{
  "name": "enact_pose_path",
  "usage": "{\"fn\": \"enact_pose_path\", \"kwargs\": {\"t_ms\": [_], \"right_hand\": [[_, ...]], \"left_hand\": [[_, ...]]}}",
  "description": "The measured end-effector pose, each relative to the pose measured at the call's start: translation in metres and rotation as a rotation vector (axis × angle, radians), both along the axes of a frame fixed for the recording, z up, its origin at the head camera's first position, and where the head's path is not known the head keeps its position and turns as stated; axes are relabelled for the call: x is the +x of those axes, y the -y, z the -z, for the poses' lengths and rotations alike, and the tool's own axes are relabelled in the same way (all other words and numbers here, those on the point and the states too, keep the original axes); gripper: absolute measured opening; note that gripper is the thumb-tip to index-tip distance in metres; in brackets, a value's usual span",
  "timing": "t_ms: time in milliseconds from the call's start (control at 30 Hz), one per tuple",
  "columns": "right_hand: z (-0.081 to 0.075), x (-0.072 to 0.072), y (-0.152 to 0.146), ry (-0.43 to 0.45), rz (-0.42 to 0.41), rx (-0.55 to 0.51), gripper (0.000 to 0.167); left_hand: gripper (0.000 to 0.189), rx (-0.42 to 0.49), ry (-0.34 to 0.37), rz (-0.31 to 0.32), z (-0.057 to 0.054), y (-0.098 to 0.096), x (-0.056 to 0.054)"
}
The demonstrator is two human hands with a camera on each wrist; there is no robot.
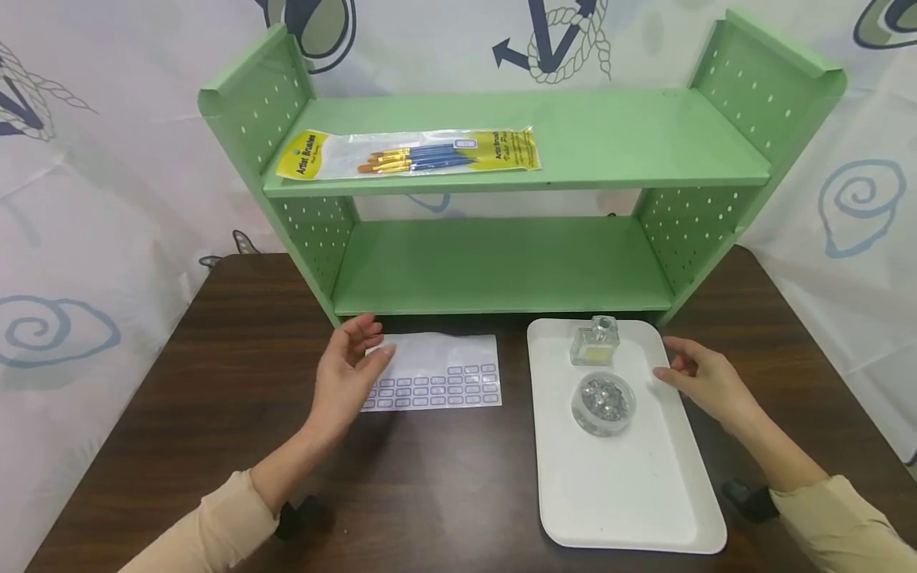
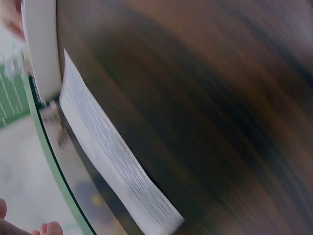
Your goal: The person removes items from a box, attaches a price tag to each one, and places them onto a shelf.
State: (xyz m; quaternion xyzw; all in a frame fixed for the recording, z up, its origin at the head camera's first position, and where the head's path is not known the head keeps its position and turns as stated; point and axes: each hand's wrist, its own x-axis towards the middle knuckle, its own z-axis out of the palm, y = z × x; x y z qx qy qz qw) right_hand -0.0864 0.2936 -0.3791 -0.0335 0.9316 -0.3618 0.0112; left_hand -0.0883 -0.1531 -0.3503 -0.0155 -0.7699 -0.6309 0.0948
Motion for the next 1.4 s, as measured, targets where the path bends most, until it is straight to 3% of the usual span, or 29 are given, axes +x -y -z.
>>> {"fn": "enact_pose_path", "kwargs": {"t_ms": [333,633,933,1100,1300,1400], "right_hand": [[0.003,0.001,-0.001,0.044,0.008,-0.020,0.053],[0.006,0.002,-0.002,0.043,0.004,-0.054,0.051],[0.006,0.003,-0.003,0.063,0.002,-0.071,0.051],[0.006,0.003,-0.004,0.053,0.002,-0.058,0.052],[0.006,-0.001,-0.002,0.035,-0.006,-0.061,0.050],[0.006,-0.002,-0.002,0.031,-0.004,-0.049,0.050]], "left_hand": [[0.053,0.072,0.079,0.352,0.007,-0.080,0.020],[0.058,0.046,0.122,0.566,0.011,-0.133,0.025],[0.064,-0.042,0.132,0.612,0.020,-0.168,0.020],[0.068,-0.161,0.104,0.623,0.025,-0.183,0.018],[0.073,-0.352,0.063,0.584,0.032,-0.194,0.014],[0.075,-0.388,0.065,0.588,0.033,-0.199,0.012]]}}
